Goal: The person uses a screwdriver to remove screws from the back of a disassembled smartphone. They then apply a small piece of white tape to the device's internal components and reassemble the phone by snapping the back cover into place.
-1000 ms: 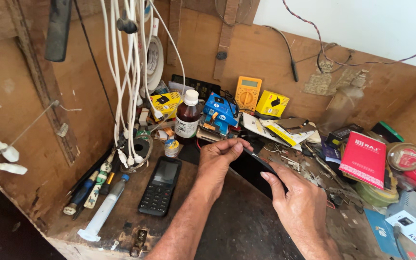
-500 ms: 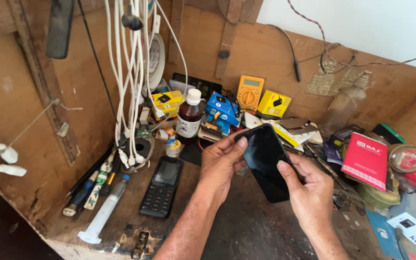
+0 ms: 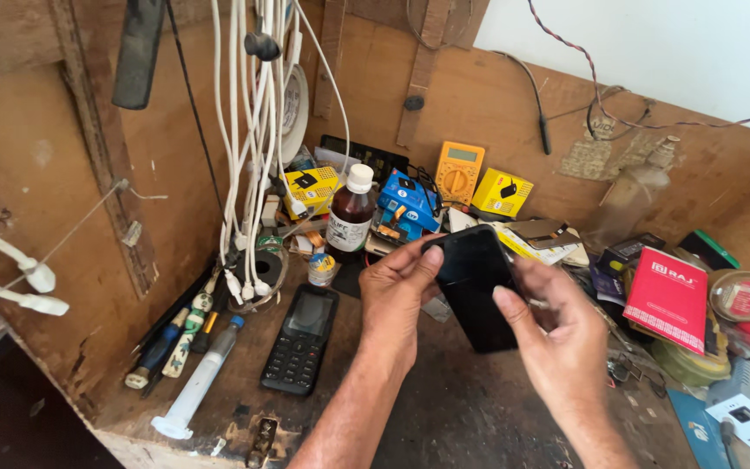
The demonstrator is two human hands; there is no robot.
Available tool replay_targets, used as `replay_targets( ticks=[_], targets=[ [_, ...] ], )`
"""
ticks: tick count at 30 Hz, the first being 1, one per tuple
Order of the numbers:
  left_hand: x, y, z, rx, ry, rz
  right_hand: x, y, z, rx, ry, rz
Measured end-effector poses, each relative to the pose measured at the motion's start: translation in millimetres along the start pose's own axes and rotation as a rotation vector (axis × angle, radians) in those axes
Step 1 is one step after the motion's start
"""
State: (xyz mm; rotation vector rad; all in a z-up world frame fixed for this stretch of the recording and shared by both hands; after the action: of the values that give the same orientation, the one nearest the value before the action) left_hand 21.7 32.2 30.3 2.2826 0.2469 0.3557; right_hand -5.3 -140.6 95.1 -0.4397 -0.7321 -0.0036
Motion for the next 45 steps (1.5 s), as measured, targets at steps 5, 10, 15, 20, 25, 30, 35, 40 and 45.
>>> replay_targets(
  ticks=[5,10,15,20,25,30,35,40,45],
  targets=[
    [-5.7,16.2,-7.6,0.095,0.17,0.135,21.0,-7.0,30.0,0.005,-0.056,0.105],
    [-9.8,22.8,-10.8,0.131,0.18,0.217,27.1,0.4,38.0,-0.097,0.008,0.139],
    [-8.7,22.5,-8.4,0.034,0.114,0.189,28.1,5.4,49.5,-0.02,-0.058,0.108],
    [-0.2,18.1,-5.2,0.034,0.126,0.113,30.9,11.9,58.6,-0.244,-0.154,0.059],
    [6.7,22.5,-7.2,0.08,0.117,0.04,42.0,15.4,59.2,-0.268,-0.167,0.06],
    [8.2,31.9,-3.0,0.142,0.152,0.183,49.6,0.4,46.6,-0.233,-0.075,0.1],
    [4.9,30.7,10.2,0.41,0.057,0.358,45.6,-30.2,7.4,0.227,0.083,-0.127],
    [-4.4,28.5,-26.3,1.12,0.501,0.247,33.1,-32.9,-41.3,0.256,0.145,-0.054],
    [-9.4,34.4,-34.9,1.318,0.494,0.37,3.6,-18.0,-60.0,-0.098,0.151,0.058]
  ],
)
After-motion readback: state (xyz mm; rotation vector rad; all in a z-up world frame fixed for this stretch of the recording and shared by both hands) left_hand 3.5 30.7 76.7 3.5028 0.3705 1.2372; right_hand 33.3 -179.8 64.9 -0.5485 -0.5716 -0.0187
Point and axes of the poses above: each hand's wrist, its own x-axis towards the middle knuckle, its own y-axis out of the palm, z = x × y, the point moved 4 cm from there along x, towards the middle knuckle, and after that the axes turned 2 degrees about z, right-handed, at the moved point
